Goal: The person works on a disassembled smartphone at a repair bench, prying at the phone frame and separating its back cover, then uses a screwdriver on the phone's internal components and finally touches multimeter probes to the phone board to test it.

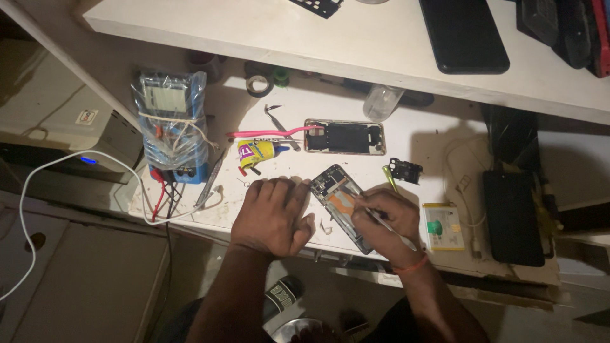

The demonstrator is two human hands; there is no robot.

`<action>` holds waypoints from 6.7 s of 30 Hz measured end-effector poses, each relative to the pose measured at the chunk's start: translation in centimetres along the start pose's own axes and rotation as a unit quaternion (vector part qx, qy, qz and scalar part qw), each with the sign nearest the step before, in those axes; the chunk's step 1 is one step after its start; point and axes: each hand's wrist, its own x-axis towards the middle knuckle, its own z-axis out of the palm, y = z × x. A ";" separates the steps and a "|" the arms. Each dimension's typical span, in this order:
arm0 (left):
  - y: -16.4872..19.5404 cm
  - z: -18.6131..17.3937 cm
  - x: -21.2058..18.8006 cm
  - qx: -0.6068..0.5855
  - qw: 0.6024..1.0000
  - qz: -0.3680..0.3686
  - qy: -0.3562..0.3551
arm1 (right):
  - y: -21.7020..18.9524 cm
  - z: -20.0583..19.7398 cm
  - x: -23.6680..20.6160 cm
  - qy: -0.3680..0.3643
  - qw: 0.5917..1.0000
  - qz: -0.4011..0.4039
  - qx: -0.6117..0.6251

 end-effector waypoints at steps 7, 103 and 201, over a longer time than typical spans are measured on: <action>0.0 -0.1 0.1 -0.003 1.000 0.007 0.015 | -0.4 0.1 0.3 -0.011 0.999 -0.030 0.014; 0.1 -0.2 0.1 0.006 1.000 0.008 0.015 | -0.4 0.3 0.4 0.045 0.992 -0.120 -0.003; 0.1 -0.4 0.2 -0.005 0.999 0.016 0.033 | 1.6 -0.4 0.6 0.147 0.978 0.050 0.141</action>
